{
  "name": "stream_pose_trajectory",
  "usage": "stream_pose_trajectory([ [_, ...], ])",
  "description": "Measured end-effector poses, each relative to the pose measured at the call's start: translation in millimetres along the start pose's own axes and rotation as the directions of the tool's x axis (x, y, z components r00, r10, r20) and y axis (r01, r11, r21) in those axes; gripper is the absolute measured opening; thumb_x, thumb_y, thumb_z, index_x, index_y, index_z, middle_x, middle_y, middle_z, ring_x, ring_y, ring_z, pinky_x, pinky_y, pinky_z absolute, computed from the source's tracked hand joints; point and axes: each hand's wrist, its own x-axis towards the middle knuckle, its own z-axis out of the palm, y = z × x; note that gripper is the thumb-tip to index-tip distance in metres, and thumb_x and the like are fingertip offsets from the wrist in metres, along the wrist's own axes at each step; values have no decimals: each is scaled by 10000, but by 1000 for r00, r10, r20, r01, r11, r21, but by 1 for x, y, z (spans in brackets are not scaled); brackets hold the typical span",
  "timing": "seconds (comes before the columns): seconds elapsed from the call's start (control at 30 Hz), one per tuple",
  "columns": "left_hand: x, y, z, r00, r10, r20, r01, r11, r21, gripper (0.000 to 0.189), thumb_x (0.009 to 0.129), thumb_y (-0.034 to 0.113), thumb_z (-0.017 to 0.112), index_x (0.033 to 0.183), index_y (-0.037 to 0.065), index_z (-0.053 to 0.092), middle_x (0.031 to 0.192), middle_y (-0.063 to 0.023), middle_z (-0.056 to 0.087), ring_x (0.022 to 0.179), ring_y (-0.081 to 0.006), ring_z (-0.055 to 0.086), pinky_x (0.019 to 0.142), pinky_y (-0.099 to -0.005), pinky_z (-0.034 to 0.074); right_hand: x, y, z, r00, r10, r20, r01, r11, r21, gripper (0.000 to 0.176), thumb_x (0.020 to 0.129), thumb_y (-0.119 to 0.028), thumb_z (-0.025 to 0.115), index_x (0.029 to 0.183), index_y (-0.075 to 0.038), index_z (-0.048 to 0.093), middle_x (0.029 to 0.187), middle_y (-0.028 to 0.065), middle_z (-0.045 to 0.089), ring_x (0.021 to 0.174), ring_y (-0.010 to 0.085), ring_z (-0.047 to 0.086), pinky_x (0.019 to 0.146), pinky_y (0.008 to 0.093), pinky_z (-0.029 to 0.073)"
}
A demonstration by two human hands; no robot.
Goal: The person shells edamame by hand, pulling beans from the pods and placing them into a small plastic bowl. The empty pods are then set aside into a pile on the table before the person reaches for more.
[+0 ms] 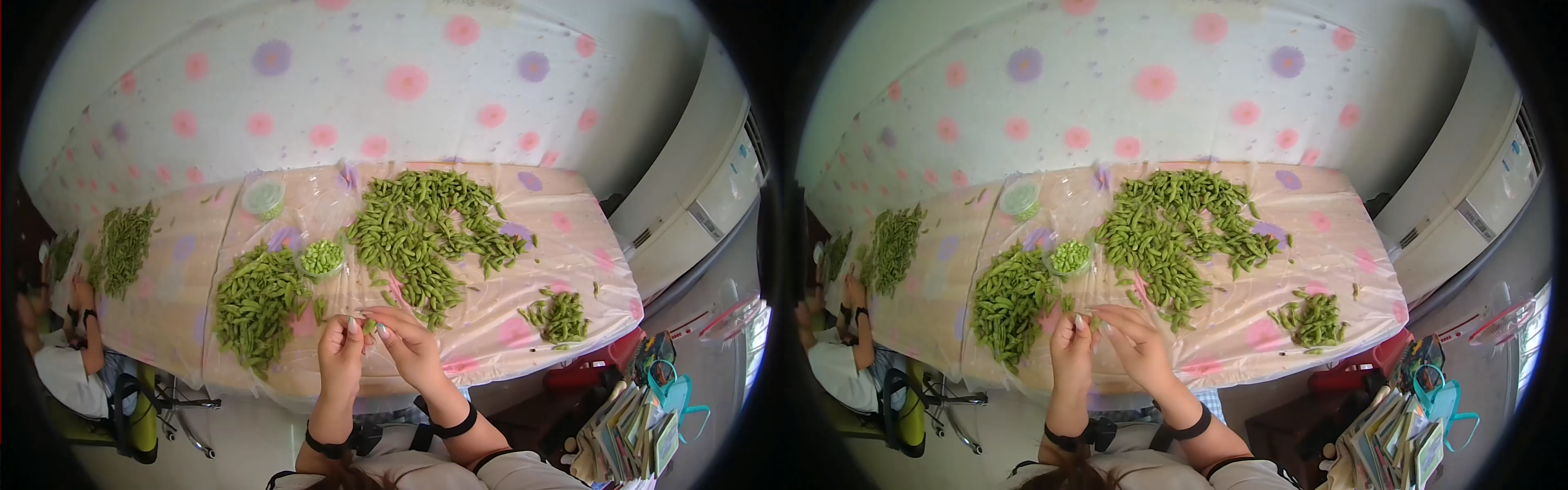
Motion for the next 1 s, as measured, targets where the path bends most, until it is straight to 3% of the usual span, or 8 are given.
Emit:
stream_pose_trajectory([
  [0.1,12,9,-8,998,31,53,-30,999,-25,225,962,261,503,890,49,514,751,-14,535,649,-71,466,575,-196,368,9,4,15,1000,2,-20,1,992,129,249,904,-34,532,1137,-6,615,1162,121,614,1091,254,550,945,346,407],
  [0.4,10,7,-6,988,-33,152,54,989,-135,216,967,249,492,861,61,492,745,-12,538,634,-69,462,562,-200,368,10,-3,4,994,-113,-9,114,988,102,271,887,-31,532,1141,11,617,1088,114,647,1001,231,575,890,340,419],
  [0.67,2,10,0,993,17,116,-18,1000,7,195,974,243,475,881,73,497,779,-2,572,618,-32,437,550,-178,338,8,-7,-1,996,-85,22,82,989,123,282,849,0,540,1118,8,625,1088,111,650,1012,235,583,879,331,448],
  [1.0,-1,9,-1,993,12,116,-15,1000,25,222,961,271,503,862,72,502,744,17,535,609,-32,424,544,-179,327,4,-5,-3,997,-71,16,68,989,134,298,818,11,531,1097,0,635,1094,110,650,999,235,594,870,315,457],
])
